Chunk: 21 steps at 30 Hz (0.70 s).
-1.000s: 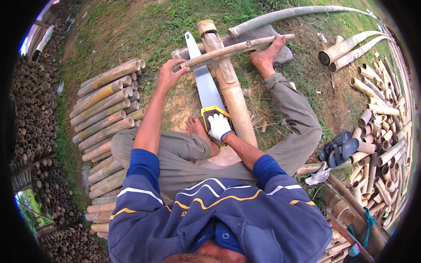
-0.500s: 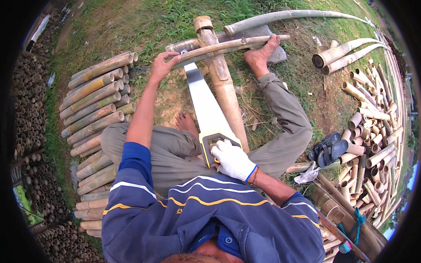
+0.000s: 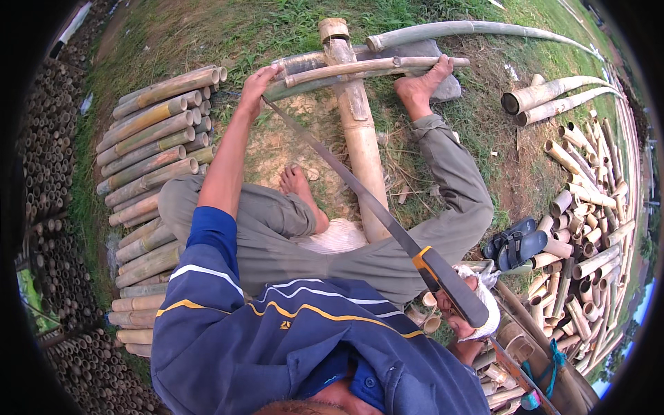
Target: The person sits on the ground and uses a hand saw to cut long bamboo poles into shorter sections. They hold the bamboo steady with their feet and hands, saw through the material, and then move the cut pieces aside.
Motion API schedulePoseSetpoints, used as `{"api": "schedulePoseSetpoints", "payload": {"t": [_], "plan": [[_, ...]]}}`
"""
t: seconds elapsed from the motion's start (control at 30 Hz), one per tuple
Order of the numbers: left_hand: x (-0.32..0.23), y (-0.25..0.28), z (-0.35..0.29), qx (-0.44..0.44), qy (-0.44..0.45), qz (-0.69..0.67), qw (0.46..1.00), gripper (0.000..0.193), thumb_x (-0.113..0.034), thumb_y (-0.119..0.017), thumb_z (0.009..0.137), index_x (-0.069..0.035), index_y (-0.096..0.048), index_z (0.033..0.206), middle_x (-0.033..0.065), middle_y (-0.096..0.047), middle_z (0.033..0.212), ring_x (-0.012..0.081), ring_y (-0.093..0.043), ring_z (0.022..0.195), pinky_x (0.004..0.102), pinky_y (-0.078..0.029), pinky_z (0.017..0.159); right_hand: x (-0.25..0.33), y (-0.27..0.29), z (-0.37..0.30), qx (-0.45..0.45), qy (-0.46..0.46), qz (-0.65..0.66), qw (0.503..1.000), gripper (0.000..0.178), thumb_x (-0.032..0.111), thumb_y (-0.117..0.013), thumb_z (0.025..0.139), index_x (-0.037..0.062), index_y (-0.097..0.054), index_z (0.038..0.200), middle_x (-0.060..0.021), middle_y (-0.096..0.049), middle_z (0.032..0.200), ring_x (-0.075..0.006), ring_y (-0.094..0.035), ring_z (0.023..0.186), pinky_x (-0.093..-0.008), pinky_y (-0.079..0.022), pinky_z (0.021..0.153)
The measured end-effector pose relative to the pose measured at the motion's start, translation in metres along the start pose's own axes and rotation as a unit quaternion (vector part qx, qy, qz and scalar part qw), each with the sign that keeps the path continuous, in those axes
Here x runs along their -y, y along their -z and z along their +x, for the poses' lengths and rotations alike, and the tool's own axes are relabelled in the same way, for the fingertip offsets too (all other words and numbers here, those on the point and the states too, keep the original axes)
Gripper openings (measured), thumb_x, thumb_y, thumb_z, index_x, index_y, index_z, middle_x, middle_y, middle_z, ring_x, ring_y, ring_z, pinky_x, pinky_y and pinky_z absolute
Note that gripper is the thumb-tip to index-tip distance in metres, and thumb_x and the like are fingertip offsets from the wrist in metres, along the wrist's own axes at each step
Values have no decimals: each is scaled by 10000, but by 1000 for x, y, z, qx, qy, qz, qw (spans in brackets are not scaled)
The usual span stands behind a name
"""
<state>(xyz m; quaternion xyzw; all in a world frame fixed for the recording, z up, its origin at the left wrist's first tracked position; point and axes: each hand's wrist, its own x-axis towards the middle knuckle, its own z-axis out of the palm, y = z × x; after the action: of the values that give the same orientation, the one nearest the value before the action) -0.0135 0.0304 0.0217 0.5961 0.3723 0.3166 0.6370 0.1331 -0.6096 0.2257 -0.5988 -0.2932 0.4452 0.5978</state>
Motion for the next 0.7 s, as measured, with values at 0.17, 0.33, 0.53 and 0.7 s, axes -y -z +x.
{"api": "schedulePoseSetpoints", "payload": {"t": [0.17, 0.33, 0.53, 0.7], "plan": [[-1, 14, -6, -72, 131, -84, 985, 707, -633, -506, 1104, -87, -552, 1552, 176, -578, 1537, 313, -509, 1441, 590, -394, 1194, -23, -20, 47, 49, -46, 72, 995, 455, 109, -822, 828, 36, -511, 1153, -114, -656, 1007, -124, -592, 803, -268, -479, 666], [6, 6, -28, -63, 173, 16, 983, 801, -747, -401, 1087, -63, -512, 1490, 158, -643, 1283, 260, -682, 1087, 458, -631, 882, -74, -97, 134, 112, -68, 78, 988, 492, -90, -595, 966, 44, -481, 1425, -48, -599, 1095, -110, -582, 894, -236, -494, 782], [2, -24, -29, -48, 126, 118, 984, 817, -812, -377, 1056, -48, -569, 1272, 27, -575, 885, 120, -606, 625, 297, -543, 530, -93, -148, 186, 28, -192, 287, 938, 433, 122, -706, 1051, 30, -513, 1427, -24, -614, 1115, -92, -601, 979, -236, -498, 846], [14, -18, -26, -54, 110, 116, 986, 838, -850, -394, 1027, -50, -611, 1147, -23, -506, 748, 91, -562, 574, 273, -471, 483, -109, -163, 196, 73, 63, -62, 993, 622, 0, -774, 889, 75, -496, 1441, -41, -639, 1186, -90, -613, 1070, -303, -532, 961]]}}
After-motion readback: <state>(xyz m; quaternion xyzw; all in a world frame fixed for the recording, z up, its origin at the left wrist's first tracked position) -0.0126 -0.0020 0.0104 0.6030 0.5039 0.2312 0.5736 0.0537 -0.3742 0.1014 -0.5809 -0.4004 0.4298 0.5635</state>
